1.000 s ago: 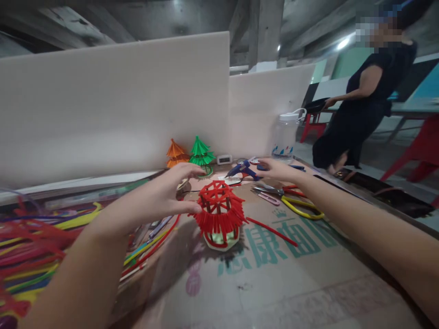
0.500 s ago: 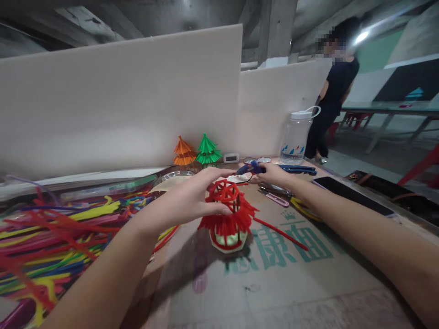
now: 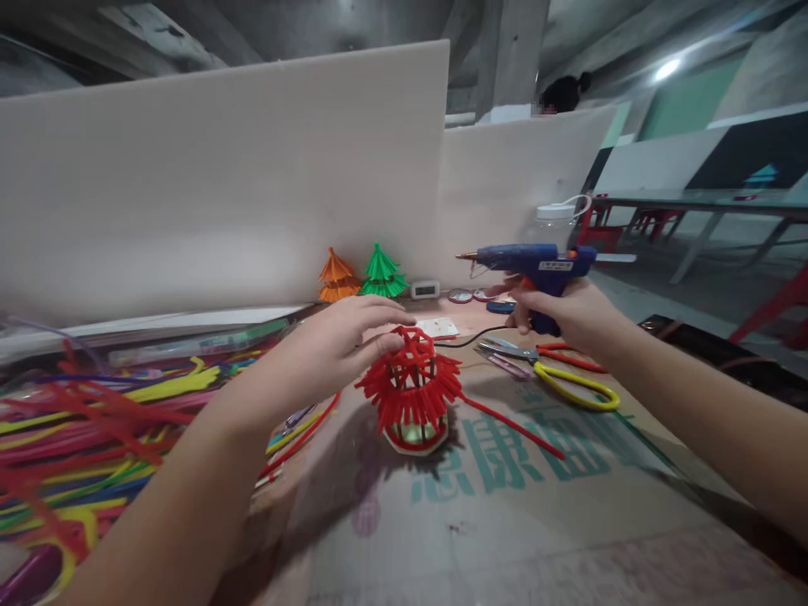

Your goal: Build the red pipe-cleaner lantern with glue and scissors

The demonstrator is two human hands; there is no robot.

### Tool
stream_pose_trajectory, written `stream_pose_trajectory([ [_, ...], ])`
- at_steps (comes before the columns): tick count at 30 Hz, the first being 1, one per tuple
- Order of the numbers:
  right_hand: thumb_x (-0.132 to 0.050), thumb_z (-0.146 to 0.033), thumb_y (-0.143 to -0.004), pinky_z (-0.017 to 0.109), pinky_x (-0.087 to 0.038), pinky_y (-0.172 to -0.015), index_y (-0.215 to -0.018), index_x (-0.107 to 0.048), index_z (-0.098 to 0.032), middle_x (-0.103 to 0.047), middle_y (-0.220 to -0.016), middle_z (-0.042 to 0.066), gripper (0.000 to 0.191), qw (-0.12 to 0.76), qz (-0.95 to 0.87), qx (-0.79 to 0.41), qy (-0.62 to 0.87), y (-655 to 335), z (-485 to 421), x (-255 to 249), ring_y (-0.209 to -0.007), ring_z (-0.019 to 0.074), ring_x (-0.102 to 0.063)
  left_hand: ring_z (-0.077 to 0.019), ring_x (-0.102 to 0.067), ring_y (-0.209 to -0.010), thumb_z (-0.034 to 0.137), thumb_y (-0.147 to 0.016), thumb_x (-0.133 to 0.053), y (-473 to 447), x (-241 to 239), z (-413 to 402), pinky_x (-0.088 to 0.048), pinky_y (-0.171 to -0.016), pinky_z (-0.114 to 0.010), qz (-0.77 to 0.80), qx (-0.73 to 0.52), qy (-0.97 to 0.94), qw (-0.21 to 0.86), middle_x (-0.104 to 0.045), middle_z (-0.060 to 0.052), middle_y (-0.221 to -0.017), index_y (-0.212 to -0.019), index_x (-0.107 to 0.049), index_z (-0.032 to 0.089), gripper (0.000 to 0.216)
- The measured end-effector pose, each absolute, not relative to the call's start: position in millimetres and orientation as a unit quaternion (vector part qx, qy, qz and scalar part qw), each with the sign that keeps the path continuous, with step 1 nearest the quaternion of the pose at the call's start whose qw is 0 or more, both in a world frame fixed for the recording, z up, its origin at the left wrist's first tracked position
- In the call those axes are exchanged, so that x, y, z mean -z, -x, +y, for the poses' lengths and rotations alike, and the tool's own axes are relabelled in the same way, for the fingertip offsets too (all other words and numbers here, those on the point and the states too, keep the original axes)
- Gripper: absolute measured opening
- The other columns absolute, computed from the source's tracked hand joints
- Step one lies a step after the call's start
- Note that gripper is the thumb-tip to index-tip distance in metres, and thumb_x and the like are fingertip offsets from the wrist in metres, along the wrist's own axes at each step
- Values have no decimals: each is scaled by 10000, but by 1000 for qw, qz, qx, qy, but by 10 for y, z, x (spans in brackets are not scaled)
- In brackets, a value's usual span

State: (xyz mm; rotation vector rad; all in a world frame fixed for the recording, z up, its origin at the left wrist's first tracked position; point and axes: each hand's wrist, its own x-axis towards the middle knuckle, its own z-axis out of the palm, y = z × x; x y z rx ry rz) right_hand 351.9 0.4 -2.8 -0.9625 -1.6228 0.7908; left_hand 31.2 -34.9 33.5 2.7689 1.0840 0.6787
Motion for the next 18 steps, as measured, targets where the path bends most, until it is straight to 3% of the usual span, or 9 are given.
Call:
stream_pose_trajectory([
  [3, -754, -305, -818, 333, -557, -706, -964, -712, -167, -756, -1042, 85, 206, 513, -690, -347, 374, -3485, -187, -45, -611, 122, -657, -190, -563, -1257, 307, -1014, -457, -315, -286, -250, -465, -1037, -332, 288, -232, -926, 78, -602, -56, -1367, -1204, -666, 257, 287],
  [9, -791, -334, -781, 312, -557, -630, -864, -742, -205, -748, -858, 43, 161, 493, -704, -347, 376, -3409, -426, -133, -622, 149, -672, -165, -633, -1103, 185, -966, -509, -353, -287, -295, -515, -906, -287, 280, -211, -933, 79, -673, -34, -1239, -1091, -692, 245, 229],
  [13, -782, -393, -781, 315, -538, -585, -827, -740, -217, -721, -779, 45, 186, 437, -724, -341, 410, -3378, -461, -138, -620, 172, -657, -177, -645, -1030, 217, -964, -528, -359, -328, -358, -500, -866, -299, 317, -196, -928, 21, -713, -26, -1143, -1034, -710, 247, 198],
  [18, -741, -512, -791, 328, -525, -537, -811, -724, -217, -685, -706, 47, 296, 399, -743, -374, 385, -3373, -407, -63, -567, 171, -612, -162, -645, -909, 308, -936, -590, -307, -352, -364, -482, -760, -269, 351, -201, -914, 33, -700, -16, -1075, -967, -705, 256, 130],
])
